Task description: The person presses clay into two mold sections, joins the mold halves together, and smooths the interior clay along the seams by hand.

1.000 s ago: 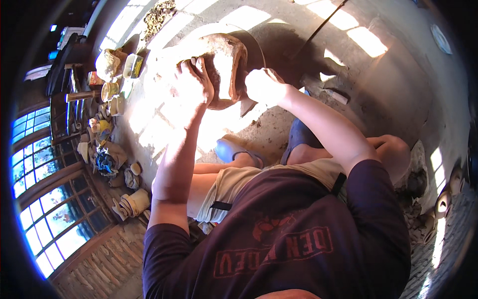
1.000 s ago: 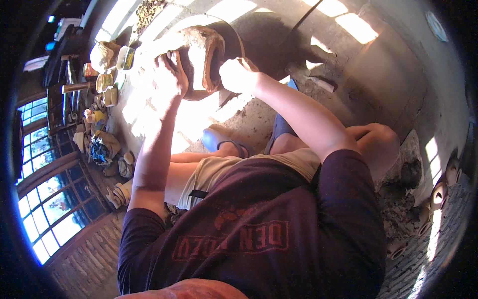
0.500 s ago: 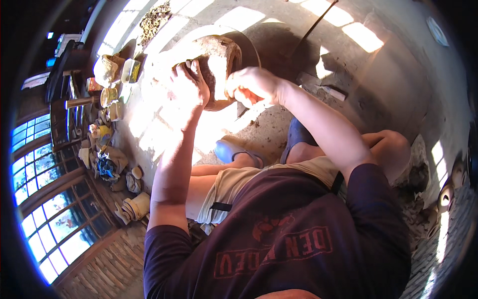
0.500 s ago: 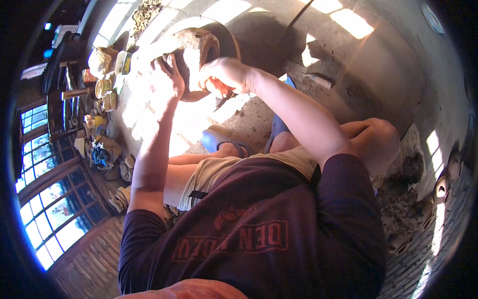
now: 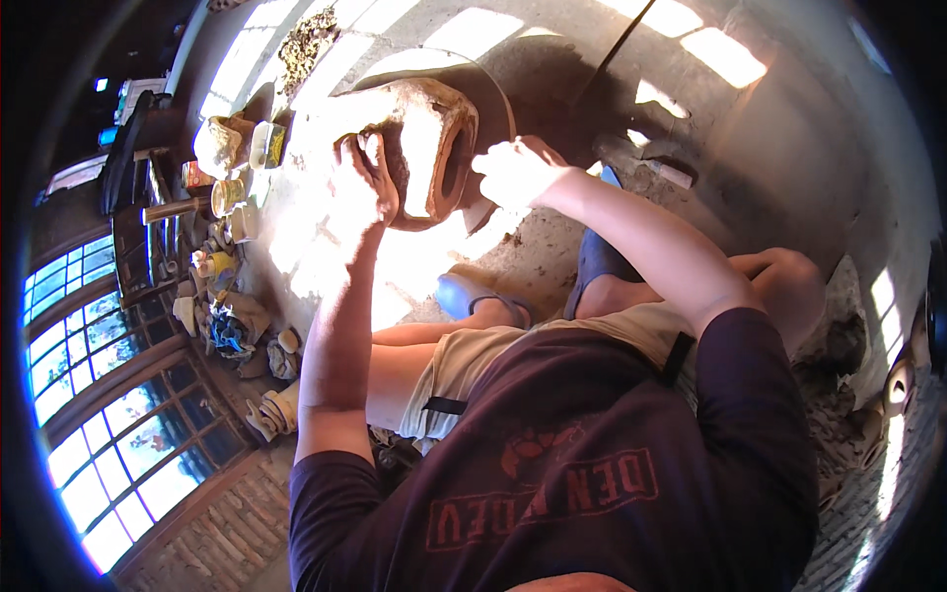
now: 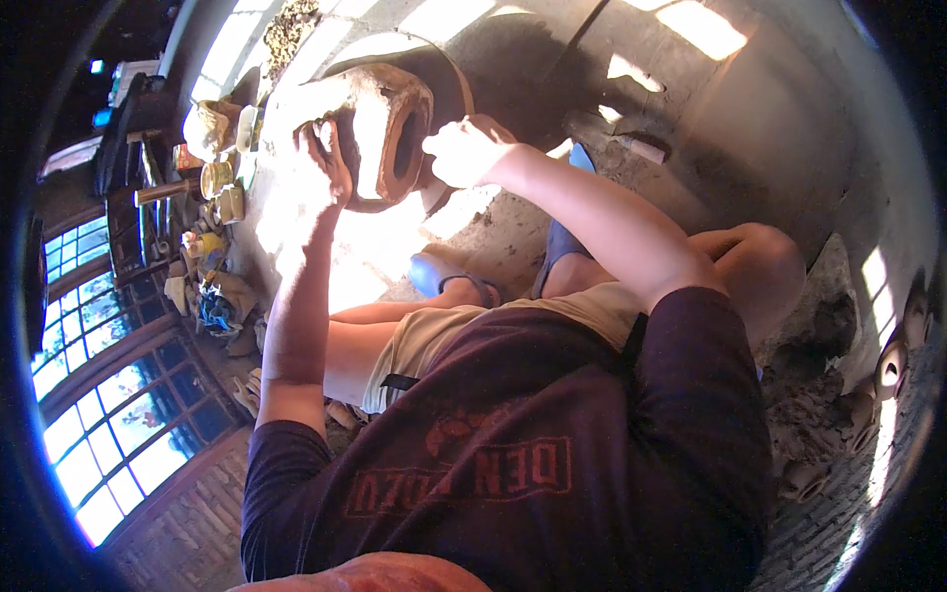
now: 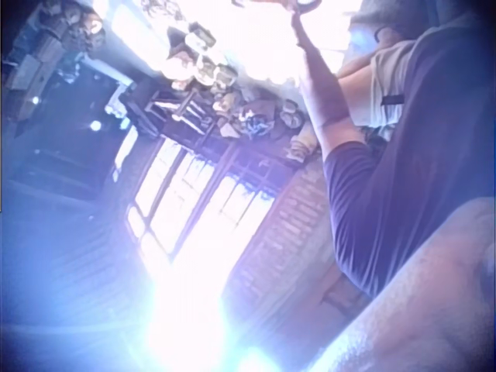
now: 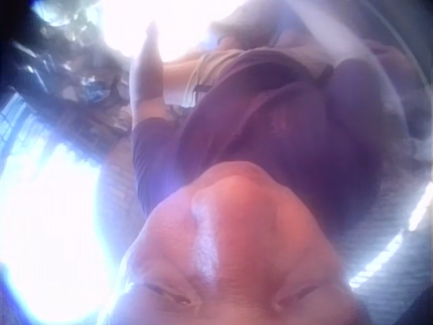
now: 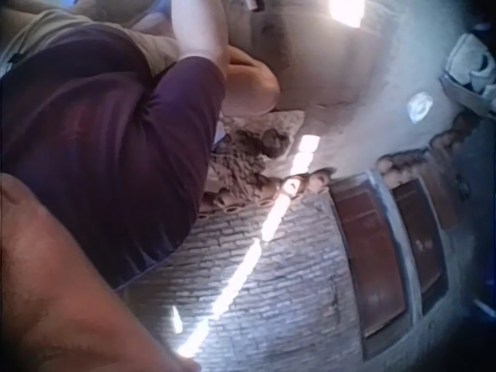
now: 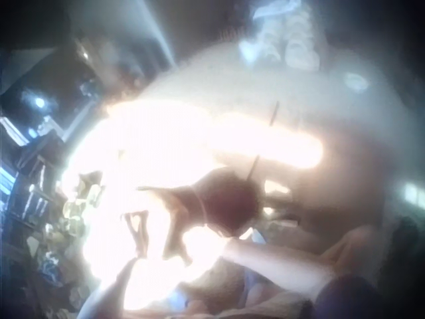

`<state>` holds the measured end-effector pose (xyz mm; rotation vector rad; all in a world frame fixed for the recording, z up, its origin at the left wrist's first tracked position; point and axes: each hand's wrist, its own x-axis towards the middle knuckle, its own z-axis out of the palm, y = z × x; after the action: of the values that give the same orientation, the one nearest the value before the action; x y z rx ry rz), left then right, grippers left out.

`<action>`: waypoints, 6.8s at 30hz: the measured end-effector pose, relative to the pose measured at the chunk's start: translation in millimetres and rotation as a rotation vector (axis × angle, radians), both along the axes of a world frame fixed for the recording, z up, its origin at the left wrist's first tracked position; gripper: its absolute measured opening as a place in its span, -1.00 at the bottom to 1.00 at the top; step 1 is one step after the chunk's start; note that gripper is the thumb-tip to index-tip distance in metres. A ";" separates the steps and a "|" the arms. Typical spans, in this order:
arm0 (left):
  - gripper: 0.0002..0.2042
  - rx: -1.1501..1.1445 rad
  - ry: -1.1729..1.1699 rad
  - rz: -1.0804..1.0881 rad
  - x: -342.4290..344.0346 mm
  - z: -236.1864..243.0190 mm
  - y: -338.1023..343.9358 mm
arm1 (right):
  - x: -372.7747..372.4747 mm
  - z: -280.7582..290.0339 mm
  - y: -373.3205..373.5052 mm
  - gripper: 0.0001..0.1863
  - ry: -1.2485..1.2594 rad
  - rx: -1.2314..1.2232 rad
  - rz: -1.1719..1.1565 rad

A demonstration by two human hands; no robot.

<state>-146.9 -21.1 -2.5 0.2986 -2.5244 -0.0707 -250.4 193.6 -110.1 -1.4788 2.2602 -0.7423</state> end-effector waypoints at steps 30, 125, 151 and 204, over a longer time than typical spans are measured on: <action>-0.57 0.850 -0.537 -0.416 48.7 46.9 103.4 | 74.7 87.9 60.5 -0.41 0.179 -0.754 -0.220; -0.70 0.079 -0.110 -0.434 -31.5 28.2 6.0 | -3.0 21.0 -9.9 -0.70 -1.349 -0.305 -0.386; -0.69 0.174 -0.100 -0.380 -29.8 18.0 1.3 | 2.6 59.2 11.9 -0.59 -0.271 0.177 0.007; -0.70 0.177 -0.099 -0.234 -35.4 8.0 -4.4 | 42.0 38.4 -26.3 -0.77 0.077 0.239 -0.172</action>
<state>-182.4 -25.6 5.5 0.0756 -2.6455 -0.3820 -208.4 167.3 -71.7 -1.2345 2.4577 -0.4473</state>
